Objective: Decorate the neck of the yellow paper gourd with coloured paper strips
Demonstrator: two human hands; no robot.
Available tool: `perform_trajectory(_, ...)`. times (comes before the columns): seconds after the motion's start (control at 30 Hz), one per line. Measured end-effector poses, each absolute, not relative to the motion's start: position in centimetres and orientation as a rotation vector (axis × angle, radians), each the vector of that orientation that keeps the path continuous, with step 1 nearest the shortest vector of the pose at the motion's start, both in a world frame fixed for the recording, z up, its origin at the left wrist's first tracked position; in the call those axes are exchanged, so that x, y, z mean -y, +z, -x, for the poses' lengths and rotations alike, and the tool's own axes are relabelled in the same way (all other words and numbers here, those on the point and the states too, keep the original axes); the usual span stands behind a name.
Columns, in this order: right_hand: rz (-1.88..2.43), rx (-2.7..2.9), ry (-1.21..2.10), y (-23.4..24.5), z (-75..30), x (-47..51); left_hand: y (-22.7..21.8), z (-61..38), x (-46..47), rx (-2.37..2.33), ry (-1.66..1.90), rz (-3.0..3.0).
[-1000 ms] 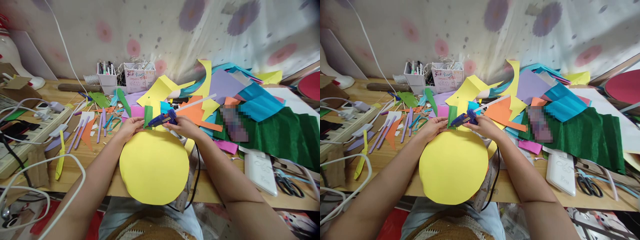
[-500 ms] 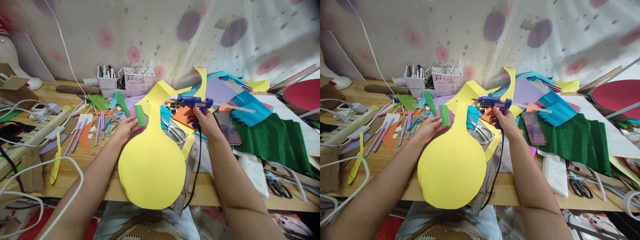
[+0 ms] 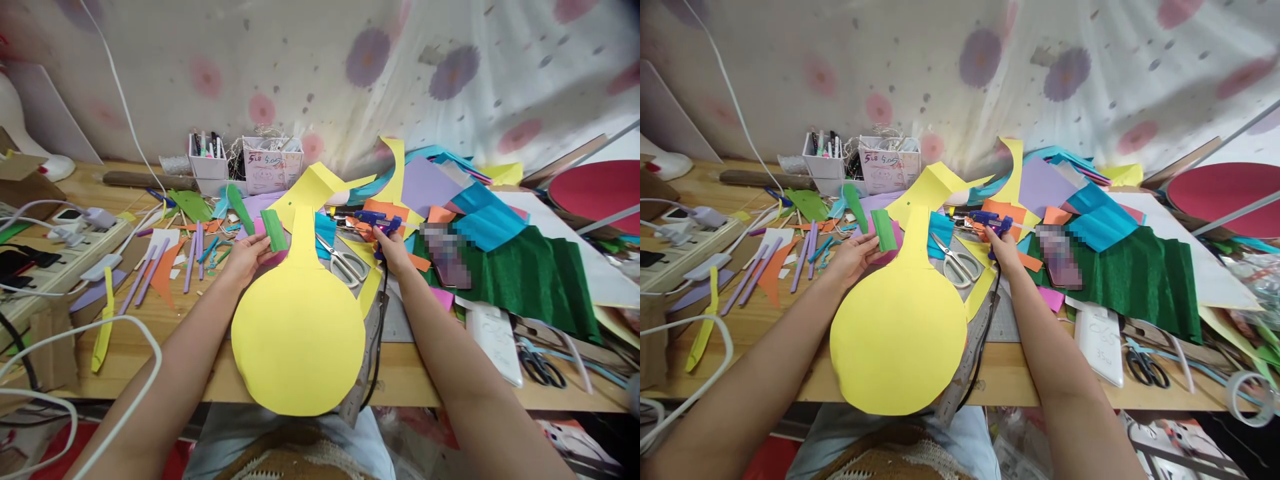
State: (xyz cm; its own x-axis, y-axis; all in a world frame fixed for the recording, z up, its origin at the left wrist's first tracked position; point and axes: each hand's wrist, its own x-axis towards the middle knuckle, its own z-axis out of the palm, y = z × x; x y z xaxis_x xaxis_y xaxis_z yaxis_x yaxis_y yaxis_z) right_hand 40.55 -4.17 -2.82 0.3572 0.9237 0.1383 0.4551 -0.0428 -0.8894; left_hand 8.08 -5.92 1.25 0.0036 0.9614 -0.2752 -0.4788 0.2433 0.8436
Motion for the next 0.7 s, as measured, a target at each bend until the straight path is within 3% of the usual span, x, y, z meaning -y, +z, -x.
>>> perform_trajectory(0.23, 1.887, 1.484, 0.550, -2.2, -40.4, 6.1, 1.5, -8.0, 6.2, -1.009, 1.247, -0.608)
perform_trajectory(0.7, 2.074, 1.744, -0.065, 0.6, -40.0, 8.2, 1.6, -8.3, 6.7, -0.969, 1.211, -0.673)
